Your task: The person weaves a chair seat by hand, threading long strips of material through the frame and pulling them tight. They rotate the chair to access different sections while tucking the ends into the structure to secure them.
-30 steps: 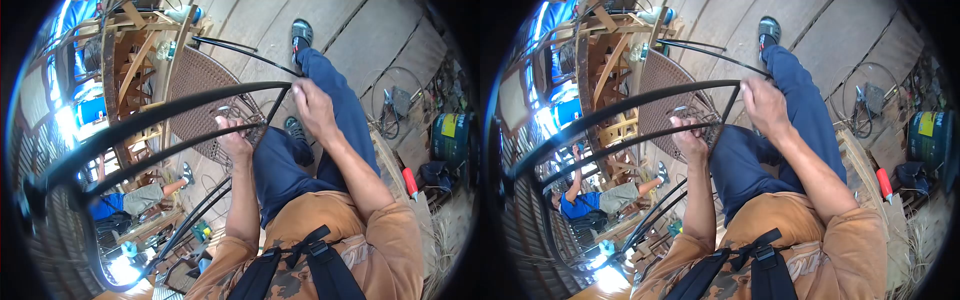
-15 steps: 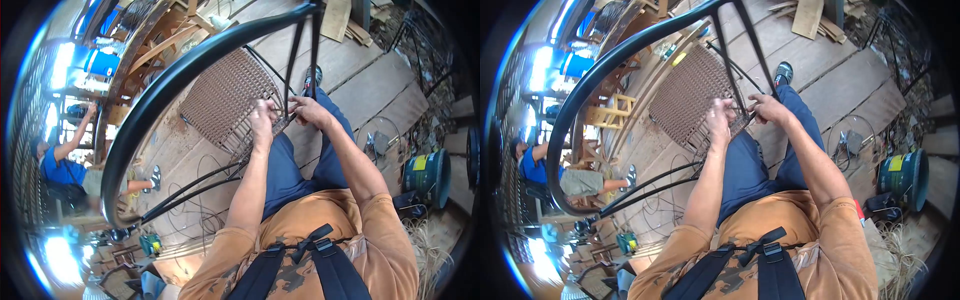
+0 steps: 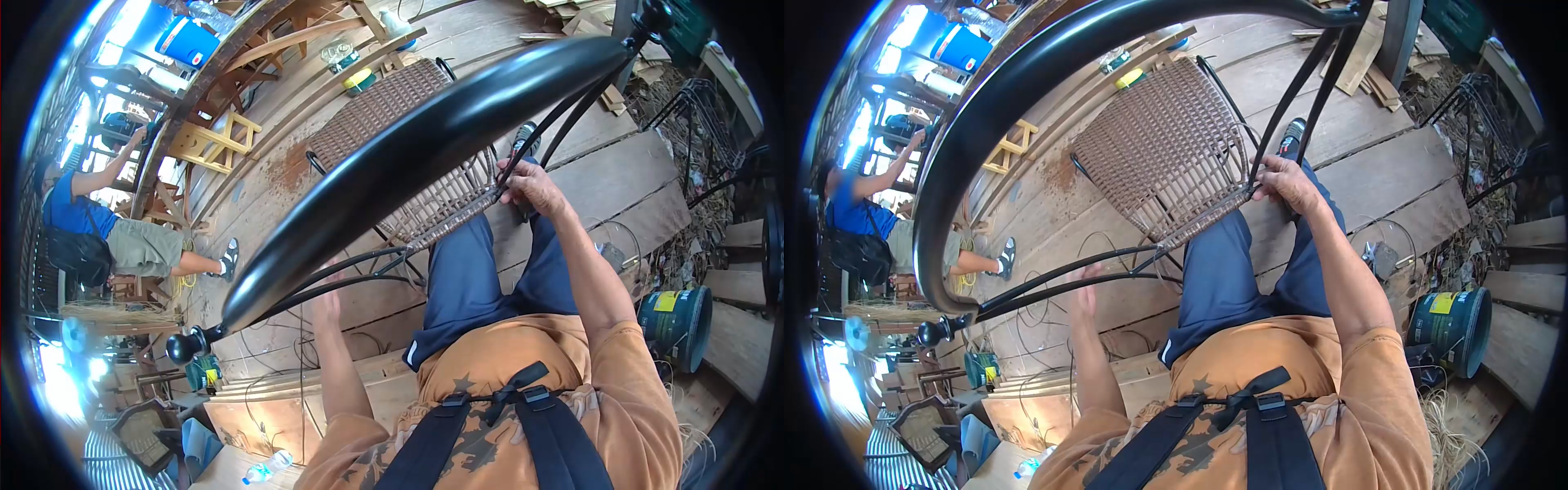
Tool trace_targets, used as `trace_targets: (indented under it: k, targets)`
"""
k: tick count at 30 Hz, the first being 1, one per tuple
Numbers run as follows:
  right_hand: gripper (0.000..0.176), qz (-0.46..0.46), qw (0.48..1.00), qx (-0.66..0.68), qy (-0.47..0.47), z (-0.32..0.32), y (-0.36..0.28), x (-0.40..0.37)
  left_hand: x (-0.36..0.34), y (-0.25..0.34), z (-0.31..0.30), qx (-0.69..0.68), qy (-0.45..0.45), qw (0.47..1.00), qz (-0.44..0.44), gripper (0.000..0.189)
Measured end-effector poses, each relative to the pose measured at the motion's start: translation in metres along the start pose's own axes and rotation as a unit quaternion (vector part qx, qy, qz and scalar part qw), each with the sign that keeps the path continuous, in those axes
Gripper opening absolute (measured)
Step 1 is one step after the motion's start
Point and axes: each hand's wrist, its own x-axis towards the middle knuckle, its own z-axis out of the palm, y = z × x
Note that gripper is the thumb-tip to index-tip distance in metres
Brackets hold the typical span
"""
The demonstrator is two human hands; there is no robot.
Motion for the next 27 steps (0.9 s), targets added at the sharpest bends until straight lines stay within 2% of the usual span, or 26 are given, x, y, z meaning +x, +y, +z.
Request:
trace_targets:
  k: [2, 5, 7, 10, 12, 13, 15, 16, 18, 20, 21, 23, 25, 26, 27]
  targets:
    - [0.046, 0.004, 1.000, 0.006, 0.016, 0.005, -0.001, -0.002, 0.041, -0.026, 0.008, 0.094, -0.081, 0.992, 0.007, 0.034]
    - [0.045, -0.006, 0.999, 0.018, 0.027, 0.005, 0.000, -0.002, 0.049, -0.007, 0.061, 0.219, -0.216, 0.944, -0.117, 0.039]
    - [0.044, -0.002, 1.000, 0.009, 0.030, 0.005, -0.002, 0.000, 0.047, 0.005, 0.082, 0.300, -0.300, 0.884, -0.194, 0.043]
    - [0.044, 0.017, 0.999, -0.003, 0.043, 0.008, -0.007, -0.002, 0.077, -0.024, 0.026, 0.350, -0.340, 0.863, -0.128, 0.041]
    - [0.044, 0.012, 0.999, 0.017, 0.050, 0.008, -0.007, -0.003, 0.089, -0.022, -0.041, 0.469, -0.304, 0.826, -0.073, 0.038]
    - [0.046, 0.016, 0.999, 0.002, 0.043, 0.008, -0.008, -0.003, 0.093, -0.019, -0.080, 0.570, -0.265, 0.777, -0.033, 0.036]
    - [0.049, 0.025, 0.999, -0.025, 0.031, 0.007, -0.006, -0.002, 0.098, -0.013, -0.144, 0.759, -0.189, 0.619, 0.066, 0.033]
    - [0.049, 0.019, 0.998, -0.040, 0.039, 0.004, 0.002, 0.004, 0.098, -0.019, -0.168, 0.808, -0.163, 0.555, 0.114, 0.032]
    - [0.049, 0.020, 0.999, -0.009, 0.034, 0.007, -0.003, 0.001, 0.113, -0.042, -0.179, 0.828, -0.145, 0.506, 0.195, 0.029]
    - [0.043, 0.045, 0.998, -0.011, 0.039, 0.013, -0.006, -0.006, 0.066, 0.001, -0.078, 0.757, -0.134, 0.625, 0.133, 0.036]
    - [0.037, 0.056, 0.997, -0.009, 0.052, 0.016, -0.013, -0.006, 0.094, -0.040, -0.089, 0.735, -0.177, 0.627, 0.188, 0.037]
    - [0.031, 0.077, 0.994, -0.033, 0.076, 0.019, -0.016, -0.002, 0.091, -0.063, -0.049, 0.638, -0.184, 0.717, 0.211, 0.035]
    - [0.030, 0.098, 0.987, -0.083, 0.101, 0.018, -0.012, 0.008, 0.049, -0.018, 0.028, 0.525, -0.207, 0.824, 0.056, 0.032]
    - [0.019, 0.103, 0.984, -0.086, 0.116, 0.020, -0.012, 0.009, 0.046, -0.004, 0.040, 0.480, -0.265, 0.834, -0.066, 0.032]
    - [0.018, 0.096, 0.985, -0.084, 0.120, 0.023, -0.012, 0.010, 0.047, 0.003, 0.042, 0.426, -0.317, 0.827, -0.185, 0.031]
